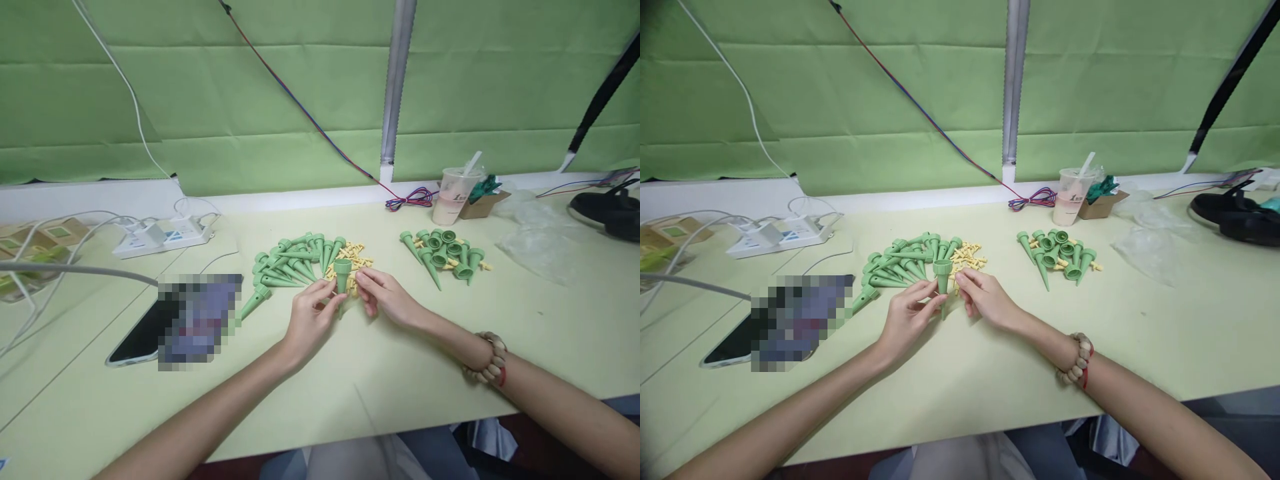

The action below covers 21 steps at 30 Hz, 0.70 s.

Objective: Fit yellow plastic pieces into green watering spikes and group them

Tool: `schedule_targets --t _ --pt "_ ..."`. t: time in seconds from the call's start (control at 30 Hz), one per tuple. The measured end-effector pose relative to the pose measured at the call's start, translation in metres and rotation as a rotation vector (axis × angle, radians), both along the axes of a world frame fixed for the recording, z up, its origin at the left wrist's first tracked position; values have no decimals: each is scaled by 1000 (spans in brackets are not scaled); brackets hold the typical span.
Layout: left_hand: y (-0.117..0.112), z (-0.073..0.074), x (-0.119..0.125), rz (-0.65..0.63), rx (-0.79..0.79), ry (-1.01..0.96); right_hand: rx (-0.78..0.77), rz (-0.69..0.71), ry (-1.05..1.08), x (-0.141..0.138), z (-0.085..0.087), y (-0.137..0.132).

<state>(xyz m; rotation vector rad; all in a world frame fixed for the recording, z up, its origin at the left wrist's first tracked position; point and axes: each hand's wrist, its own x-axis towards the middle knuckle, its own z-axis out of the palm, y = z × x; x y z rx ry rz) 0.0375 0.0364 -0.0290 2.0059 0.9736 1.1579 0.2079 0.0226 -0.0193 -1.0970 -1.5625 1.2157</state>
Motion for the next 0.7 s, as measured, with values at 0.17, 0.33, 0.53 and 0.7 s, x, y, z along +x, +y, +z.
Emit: schedule_targets --t 0.17,0.33,0.53,0.7 --pt "0 3 1 17 85 18 -118 47 111 -4 -2 0" --pt "1 1 -1 -4 176 36 -77 -58 -33 -4 -8 -4" --pt "3 -1 -3 -4 196 109 210 -176 -231 3 -1 -6" --pt "6 2 -5 62 285 409 346 -187 -367 8 2 3"
